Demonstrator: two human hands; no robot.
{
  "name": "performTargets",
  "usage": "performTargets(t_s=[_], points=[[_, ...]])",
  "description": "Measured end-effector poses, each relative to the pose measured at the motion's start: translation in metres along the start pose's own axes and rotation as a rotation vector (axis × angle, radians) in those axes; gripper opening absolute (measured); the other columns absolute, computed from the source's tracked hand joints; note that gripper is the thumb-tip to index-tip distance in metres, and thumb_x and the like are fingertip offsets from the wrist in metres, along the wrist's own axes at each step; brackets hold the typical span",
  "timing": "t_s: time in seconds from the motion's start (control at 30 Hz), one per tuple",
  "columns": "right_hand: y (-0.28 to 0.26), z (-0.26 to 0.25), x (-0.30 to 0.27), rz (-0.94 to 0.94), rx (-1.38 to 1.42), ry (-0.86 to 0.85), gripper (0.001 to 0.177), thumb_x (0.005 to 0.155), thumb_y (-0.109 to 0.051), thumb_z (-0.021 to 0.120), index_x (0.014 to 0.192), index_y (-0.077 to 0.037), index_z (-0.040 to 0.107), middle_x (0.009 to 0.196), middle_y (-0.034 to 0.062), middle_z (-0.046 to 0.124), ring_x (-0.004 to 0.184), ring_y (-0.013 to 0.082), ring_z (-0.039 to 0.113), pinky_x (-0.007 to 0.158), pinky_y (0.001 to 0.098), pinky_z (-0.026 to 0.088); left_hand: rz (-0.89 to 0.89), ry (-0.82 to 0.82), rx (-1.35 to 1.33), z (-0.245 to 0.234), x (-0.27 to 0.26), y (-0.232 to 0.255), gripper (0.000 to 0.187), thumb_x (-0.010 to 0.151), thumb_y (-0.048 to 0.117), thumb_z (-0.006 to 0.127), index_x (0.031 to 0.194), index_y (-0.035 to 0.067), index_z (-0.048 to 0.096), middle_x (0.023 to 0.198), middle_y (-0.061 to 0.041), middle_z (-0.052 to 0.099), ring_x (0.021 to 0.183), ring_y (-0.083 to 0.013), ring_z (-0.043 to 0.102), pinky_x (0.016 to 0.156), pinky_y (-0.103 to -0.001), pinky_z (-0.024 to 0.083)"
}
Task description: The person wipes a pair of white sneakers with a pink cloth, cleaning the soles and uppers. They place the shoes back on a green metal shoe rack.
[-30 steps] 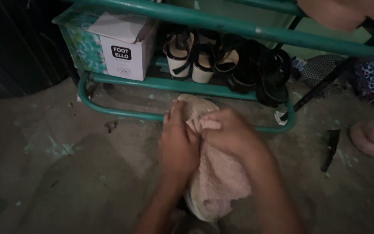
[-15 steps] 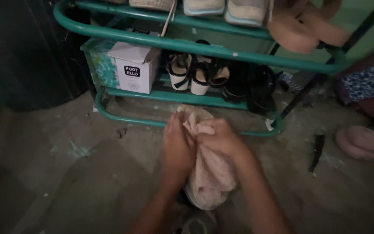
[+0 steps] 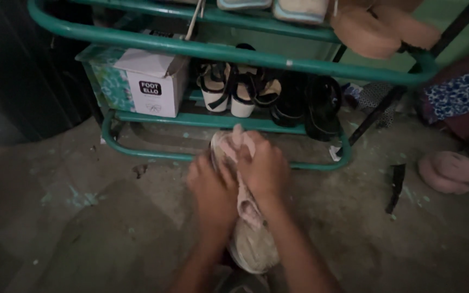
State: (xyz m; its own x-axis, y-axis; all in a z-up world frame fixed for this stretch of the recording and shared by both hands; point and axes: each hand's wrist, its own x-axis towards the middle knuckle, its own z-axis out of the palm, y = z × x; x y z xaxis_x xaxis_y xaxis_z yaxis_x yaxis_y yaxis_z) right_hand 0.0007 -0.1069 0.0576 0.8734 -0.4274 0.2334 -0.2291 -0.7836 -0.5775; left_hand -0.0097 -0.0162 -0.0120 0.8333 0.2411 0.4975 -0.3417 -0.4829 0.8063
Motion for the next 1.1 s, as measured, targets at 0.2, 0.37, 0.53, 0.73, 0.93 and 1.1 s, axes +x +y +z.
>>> performTargets(t_s=[0.2, 0.37, 0.53, 0.73, 0.93, 1.1], points=[[0.011, -0.01, -0.012, -0.079, 0.167, 0.06, 0.037, 0.089, -0.032, 0.064, 0.126, -0.023, 0.068, 0.105, 0.0201, 0.074, 0.1, 0.0424, 0.069, 0.082, 0.0516, 0.055, -0.649, -0.455, -0.084, -0.043, -0.013, 0.013, 0.079, 0.096, 0.071, 0.046, 0.1, -0.002, 0.075, 0.086, -0.026, 0.069, 0.092, -0.0372, 0.069, 0.084, -0.048, 0.054], [0.03, -0.021, -0.016, -0.097, 0.472, -0.058, 0.038, 0.091, -0.023, 0.062, 0.126, -0.009, 0.065, 0.112, 0.0191, 0.076, 0.102, 0.0303, 0.074, 0.088, 0.0416, 0.057, -0.839, -0.748, -0.486, -0.084, -0.019, 0.036, 0.059, 0.09, 0.056, 0.066, 0.088, -0.002, 0.077, 0.074, -0.01, 0.07, 0.071, -0.026, 0.061, 0.064, -0.041, 0.046], [0.044, -0.046, 0.002, 0.232, 0.458, -0.303, 0.057, 0.09, -0.021, 0.066, 0.143, -0.012, 0.049, 0.127, 0.015, 0.066, 0.113, 0.0269, 0.066, 0.095, 0.0423, 0.053, -0.793, -0.469, -0.938, -0.105, -0.086, 0.077, 0.046, 0.072, 0.019, 0.083, 0.108, -0.003, 0.064, 0.093, -0.019, 0.071, 0.082, -0.0301, 0.07, 0.066, -0.044, 0.06], [0.084, -0.057, -0.045, 0.092, 0.217, -0.093, 0.051, 0.099, -0.042, 0.06, 0.139, -0.01, 0.057, 0.129, 0.0224, 0.07, 0.118, 0.0339, 0.068, 0.102, 0.0419, 0.05, -0.649, -0.34, -0.056, -0.088, -0.125, 0.118, 0.109, 0.059, 0.035, 0.099, 0.143, 0.01, 0.035, 0.148, -0.028, 0.036, 0.129, -0.0417, 0.051, 0.104, -0.047, 0.049], [0.06, -0.115, -0.107, 0.248, 0.187, -0.161, 0.066, 0.094, -0.046, 0.059, 0.153, -0.019, 0.043, 0.138, 0.021, 0.062, 0.129, 0.0358, 0.059, 0.11, 0.0416, 0.044, -0.781, -0.378, -0.319, -0.09, -0.136, 0.127, 0.111, 0.056, 0.024, 0.1, 0.141, -0.001, 0.034, 0.132, -0.029, 0.053, 0.116, -0.0405, 0.057, 0.092, -0.047, 0.053], [0.024, -0.148, -0.117, 0.227, 0.275, -0.301, 0.089, 0.076, -0.048, 0.077, 0.149, -0.01, 0.044, 0.138, 0.0178, 0.065, 0.13, 0.0291, 0.063, 0.109, 0.0369, 0.049, -0.81, -0.405, -0.906, -0.103, -0.117, 0.129, 0.079, 0.06, 0.0, 0.09, 0.127, -0.002, 0.048, 0.101, -0.016, 0.075, 0.083, -0.0255, 0.075, 0.07, -0.04, 0.062]])
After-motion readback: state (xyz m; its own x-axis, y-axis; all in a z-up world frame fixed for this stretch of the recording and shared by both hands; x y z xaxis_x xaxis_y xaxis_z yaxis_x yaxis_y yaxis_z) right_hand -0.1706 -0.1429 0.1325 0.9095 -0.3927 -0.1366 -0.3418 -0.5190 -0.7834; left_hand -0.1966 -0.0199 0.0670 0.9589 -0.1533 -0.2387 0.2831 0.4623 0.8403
